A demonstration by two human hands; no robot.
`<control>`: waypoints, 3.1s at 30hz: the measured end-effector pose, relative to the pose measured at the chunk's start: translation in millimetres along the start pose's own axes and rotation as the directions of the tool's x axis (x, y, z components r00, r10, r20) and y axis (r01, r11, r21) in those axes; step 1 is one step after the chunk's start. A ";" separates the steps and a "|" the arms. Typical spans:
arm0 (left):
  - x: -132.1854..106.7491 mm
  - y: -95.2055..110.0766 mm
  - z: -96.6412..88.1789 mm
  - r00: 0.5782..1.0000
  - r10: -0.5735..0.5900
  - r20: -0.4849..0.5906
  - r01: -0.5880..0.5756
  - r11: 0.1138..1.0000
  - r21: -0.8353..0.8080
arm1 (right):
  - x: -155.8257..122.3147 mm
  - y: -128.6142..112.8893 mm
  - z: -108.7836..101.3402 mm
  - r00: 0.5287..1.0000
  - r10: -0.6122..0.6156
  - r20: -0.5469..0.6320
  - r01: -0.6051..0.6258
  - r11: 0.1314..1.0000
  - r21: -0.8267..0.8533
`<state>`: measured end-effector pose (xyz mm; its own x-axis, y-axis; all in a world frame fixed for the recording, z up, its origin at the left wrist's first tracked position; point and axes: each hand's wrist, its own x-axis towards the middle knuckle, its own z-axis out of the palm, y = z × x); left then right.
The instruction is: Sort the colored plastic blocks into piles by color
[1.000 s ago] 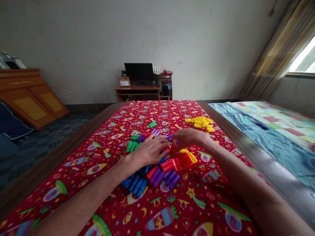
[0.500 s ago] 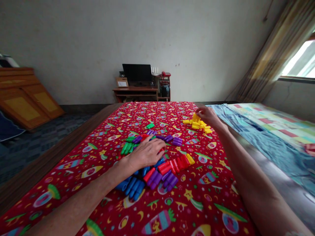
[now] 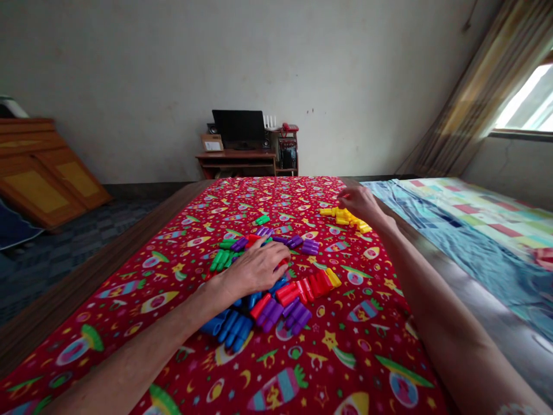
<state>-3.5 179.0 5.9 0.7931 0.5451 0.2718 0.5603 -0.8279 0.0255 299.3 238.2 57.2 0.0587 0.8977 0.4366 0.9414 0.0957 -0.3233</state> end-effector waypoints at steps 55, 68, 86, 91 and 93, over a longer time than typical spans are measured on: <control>1.9 -43.2 -33.3 0.945 -0.205 -0.255 0.198 0.979 -0.053 | -85.4 -64.4 12.9 0.745 -0.435 0.505 0.515 0.857 -0.022; -55.4 -143.0 9.0 0.685 -0.713 -0.150 0.612 0.674 -0.414 | -22.6 67.9 28.4 0.965 0.263 0.011 -0.256 0.947 -0.192; -55.4 -151.6 18.4 0.770 -0.627 -0.118 0.565 0.756 -0.330 | 30.5 -14.6 70.8 0.871 -0.176 0.459 0.367 0.854 -0.370; -55.3 -150.8 17.4 0.765 -0.635 -0.110 0.573 0.748 -0.336 | 42.4 4.2 53.1 0.948 -0.138 0.288 0.242 0.900 -0.364; -54.9 -150.0 16.8 0.770 -0.630 -0.101 0.570 0.751 -0.334 | 49.5 20.8 43.4 0.988 -0.056 0.141 0.103 0.929 -0.354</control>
<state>-127.0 275.5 -29.0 0.2340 0.9278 0.2904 0.7930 -0.3550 0.4951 307.3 303.3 35.7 -0.0413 0.9426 0.3314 0.9987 0.0290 0.0420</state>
